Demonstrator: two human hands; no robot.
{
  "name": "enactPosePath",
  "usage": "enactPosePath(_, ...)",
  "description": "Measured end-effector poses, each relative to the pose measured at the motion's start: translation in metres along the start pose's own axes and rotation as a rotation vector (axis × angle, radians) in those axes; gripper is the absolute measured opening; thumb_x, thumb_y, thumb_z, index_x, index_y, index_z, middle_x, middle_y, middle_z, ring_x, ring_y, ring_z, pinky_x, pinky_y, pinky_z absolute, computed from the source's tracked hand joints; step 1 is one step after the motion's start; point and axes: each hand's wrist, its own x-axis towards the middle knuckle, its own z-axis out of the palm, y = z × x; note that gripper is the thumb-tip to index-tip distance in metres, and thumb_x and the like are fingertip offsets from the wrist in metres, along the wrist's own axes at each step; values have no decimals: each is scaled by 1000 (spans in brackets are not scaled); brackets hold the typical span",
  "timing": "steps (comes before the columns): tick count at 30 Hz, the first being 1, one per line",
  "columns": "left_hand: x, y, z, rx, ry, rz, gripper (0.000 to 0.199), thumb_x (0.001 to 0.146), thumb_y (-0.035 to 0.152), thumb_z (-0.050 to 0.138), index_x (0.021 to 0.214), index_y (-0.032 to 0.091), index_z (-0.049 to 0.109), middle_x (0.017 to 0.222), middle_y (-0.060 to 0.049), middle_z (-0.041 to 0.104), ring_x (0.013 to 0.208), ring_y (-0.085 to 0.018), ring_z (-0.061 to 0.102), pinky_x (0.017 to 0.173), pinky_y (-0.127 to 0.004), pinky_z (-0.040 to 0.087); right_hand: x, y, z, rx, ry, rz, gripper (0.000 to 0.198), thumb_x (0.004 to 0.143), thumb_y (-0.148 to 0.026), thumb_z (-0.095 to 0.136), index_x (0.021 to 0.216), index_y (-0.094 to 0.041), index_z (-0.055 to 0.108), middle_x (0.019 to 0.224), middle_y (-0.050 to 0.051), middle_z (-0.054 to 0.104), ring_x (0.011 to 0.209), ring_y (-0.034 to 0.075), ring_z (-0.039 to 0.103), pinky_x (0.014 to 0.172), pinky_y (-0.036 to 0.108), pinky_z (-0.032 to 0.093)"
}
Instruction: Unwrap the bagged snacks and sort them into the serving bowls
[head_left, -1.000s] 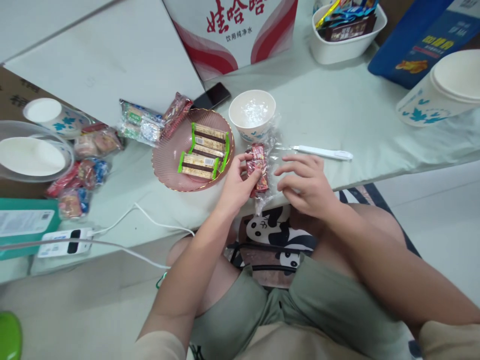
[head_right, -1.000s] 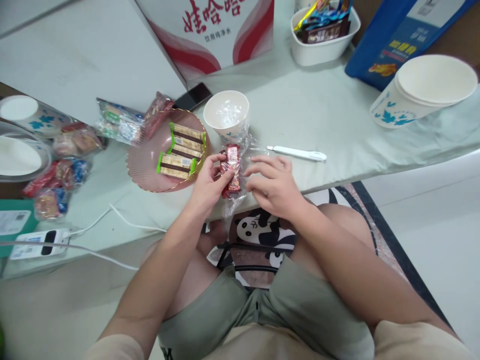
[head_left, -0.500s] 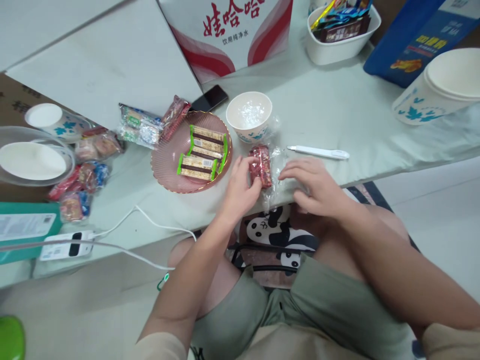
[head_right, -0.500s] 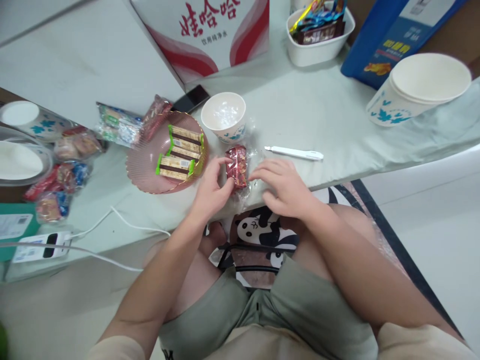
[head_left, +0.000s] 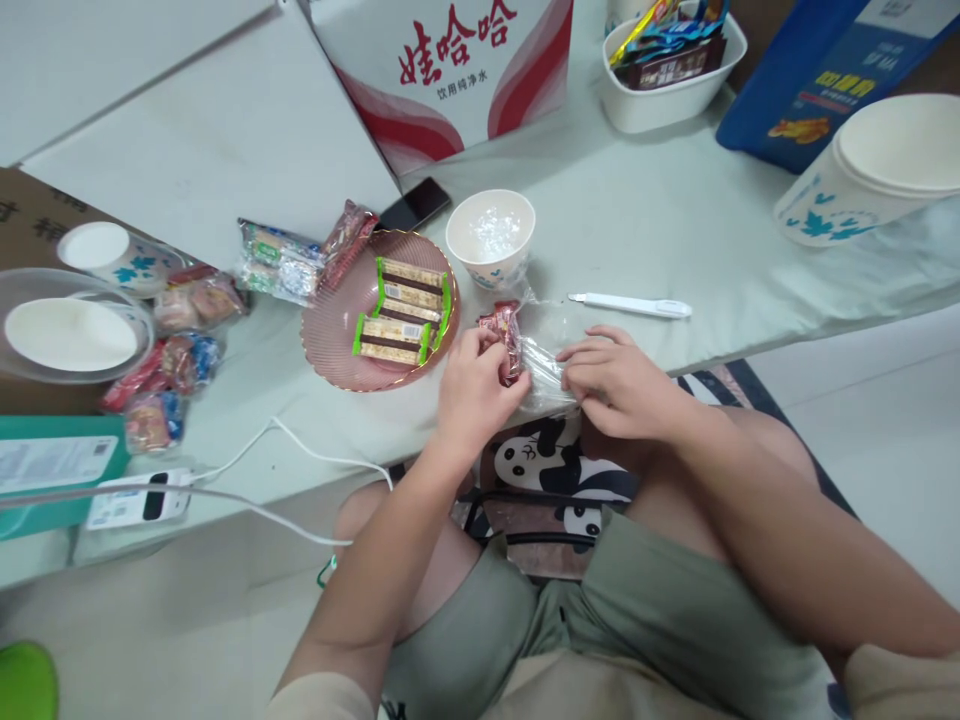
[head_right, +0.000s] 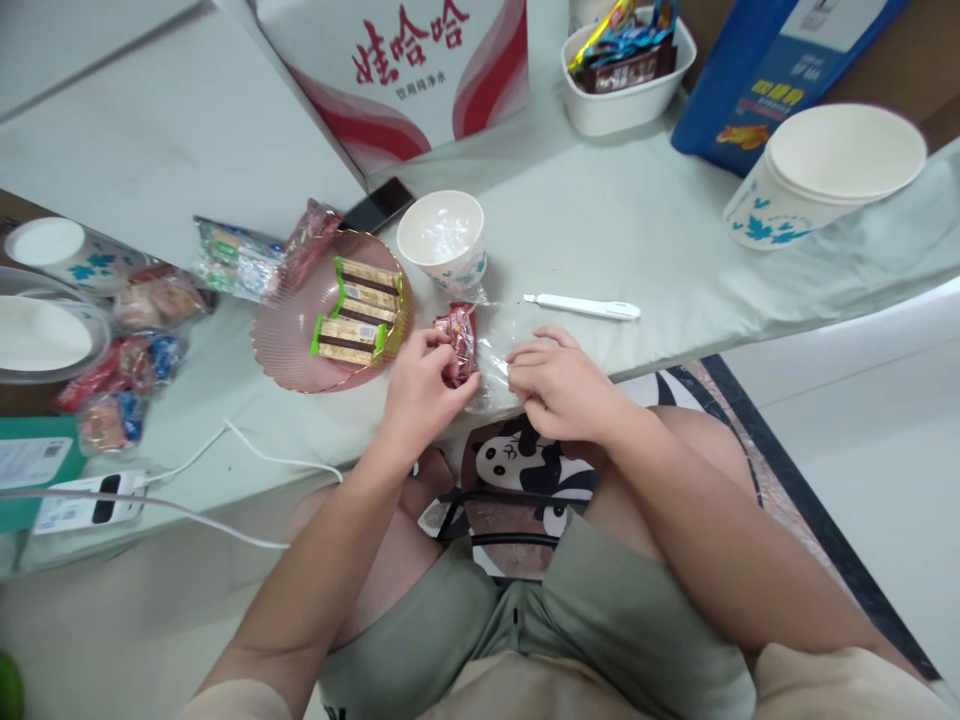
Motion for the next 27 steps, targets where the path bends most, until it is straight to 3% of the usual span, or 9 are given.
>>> enactPosePath(4, 0, 1, -5, -61, -20, -111, 23, 75, 16, 70, 65, 21, 50, 88, -3, 51, 88, -20, 57, 87, -38, 49, -5, 4, -7, -73, 13, 101, 12, 64, -10, 50, 62, -22, 52, 70, -1, 68, 107, 27, 67, 109, 53, 21)
enactPosePath(8, 0, -1, -8, -253, -66, -203, 18, 73, 16, 67, 62, 19, 54, 88, -3, 55, 80, -17, 58, 78, -34, 51, -10, 11, -13, -140, 47, 186, 12, 68, -14, 52, 59, -21, 52, 69, -1, 67, 102, 28, 66, 107, 54, 21)
enactPosePath(13, 2, 0, -3, -837, -90, -366, 20, 73, 19, 65, 60, 18, 49, 102, -5, 67, 95, -16, 64, 85, -28, 51, -3, 8, -9, -227, 280, 344, 36, 92, -28, 51, 57, -22, 55, 75, 4, 72, 90, 27, 65, 93, 50, 35)
enactPosePath(15, 3, 4, 0, -1104, -92, -491, 21, 72, 23, 65, 63, 19, 46, 100, -4, 69, 96, -15, 66, 85, -27, 52, 4, 2, -3, -210, 382, 337, 31, 94, -32, 54, 66, -24, 62, 80, 6, 73, 88, 27, 64, 86, 46, 41)
enactPosePath(18, 5, 7, 5, -1361, -85, -656, 22, 71, 25, 61, 71, 21, 39, 93, -3, 67, 95, -16, 69, 79, -26, 54, 17, -8, 7, -53, 328, 268, 18, 93, -27, 53, 88, -24, 70, 89, 7, 74, 85, 24, 65, 79, 39, 48)
enactPosePath(20, 5, 4, 8, -1337, -22, -670, 21, 69, 20, 58, 78, 23, 39, 91, -1, 64, 88, -14, 68, 71, -24, 52, 24, -11, 11, 18, 241, 290, 22, 90, -21, 51, 98, -22, 72, 94, 7, 74, 84, 23, 66, 77, 37, 50)
enactPosePath(22, 4, -1, 10, -1144, 51, -572, 29, 66, 12, 56, 89, 24, 44, 96, 1, 62, 81, -12, 66, 67, -23, 50, 29, -9, 12, 23, 191, 356, 28, 86, -18, 50, 102, -21, 73, 95, 8, 74, 82, 23, 66, 75, 36, 50)
enactPosePath(25, 2, -10, 8, -727, 51, -301, 36, 65, 5, 52, 95, 25, 56, 107, -2, 64, 88, -15, 65, 81, -30, 52, 32, -1, 10, -12, 181, 474, 43, 83, -17, 50, 122, -20, 70, 90, 8, 74, 75, 24, 65, 69, 37, 48)
enactPosePath(27, 2, -13, 6, -563, -9, -191, 27, 68, 5, 49, 82, 22, 63, 110, -5, 67, 103, -20, 64, 95, -37, 51, 31, 4, 7, 4, 142, 576, 65, 82, -19, 52, 147, -16, 53, 79, 6, 73, 66, 24, 62, 62, 37, 46)
